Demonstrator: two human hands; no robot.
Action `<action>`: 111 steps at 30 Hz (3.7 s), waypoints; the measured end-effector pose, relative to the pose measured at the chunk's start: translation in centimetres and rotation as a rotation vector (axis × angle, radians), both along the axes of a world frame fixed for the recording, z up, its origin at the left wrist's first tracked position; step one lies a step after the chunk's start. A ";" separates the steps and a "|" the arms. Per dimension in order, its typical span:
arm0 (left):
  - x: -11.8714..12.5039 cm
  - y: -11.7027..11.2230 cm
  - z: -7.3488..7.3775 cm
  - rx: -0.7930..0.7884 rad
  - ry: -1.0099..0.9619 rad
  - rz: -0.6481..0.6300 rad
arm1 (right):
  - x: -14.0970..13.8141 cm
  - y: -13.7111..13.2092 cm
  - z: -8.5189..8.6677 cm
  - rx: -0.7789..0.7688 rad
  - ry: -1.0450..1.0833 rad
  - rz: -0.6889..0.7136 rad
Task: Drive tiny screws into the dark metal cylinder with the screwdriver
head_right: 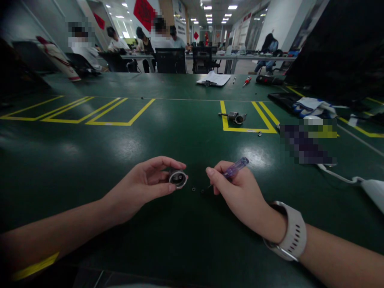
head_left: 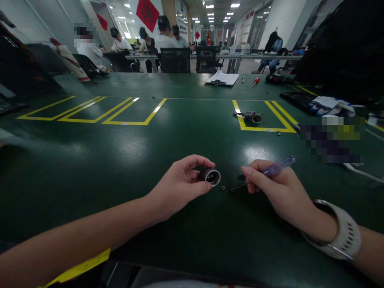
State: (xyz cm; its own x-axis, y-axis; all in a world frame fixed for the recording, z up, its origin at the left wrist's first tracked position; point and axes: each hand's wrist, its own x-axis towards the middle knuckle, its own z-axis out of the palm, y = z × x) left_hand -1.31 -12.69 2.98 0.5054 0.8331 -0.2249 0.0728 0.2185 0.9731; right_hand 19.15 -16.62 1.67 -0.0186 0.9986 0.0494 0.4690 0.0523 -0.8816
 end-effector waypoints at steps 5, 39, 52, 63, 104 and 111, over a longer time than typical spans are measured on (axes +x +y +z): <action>0.0 -0.1 -0.1 -0.001 -0.036 0.009 | -0.3 0.2 -0.2 -0.033 -0.040 0.023; 0.9 -1.0 -0.3 0.334 0.119 0.061 | -2.1 -2.0 0.2 0.874 -0.432 0.414; 0.6 -0.5 0.1 0.127 0.017 0.032 | -1.4 -1.7 0.4 0.426 0.054 0.187; -0.1 0.7 -0.1 0.013 -0.103 0.063 | -0.7 0.4 -1.2 -0.043 0.390 0.076; 0.6 -0.4 -0.5 0.187 -0.049 -0.043 | -1.9 -1.6 0.0 0.867 -0.300 0.313; 1.0 -1.1 -0.4 0.295 0.048 -0.020 | -2.0 -1.6 -0.2 0.868 -0.332 0.332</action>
State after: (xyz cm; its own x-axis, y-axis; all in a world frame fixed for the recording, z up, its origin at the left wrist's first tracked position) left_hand -0.31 -13.80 2.56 0.5170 0.8560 0.0011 0.1218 -0.0749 0.9897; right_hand 17.12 -18.20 1.51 -0.4365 0.5600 0.7042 0.5300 0.7925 -0.3017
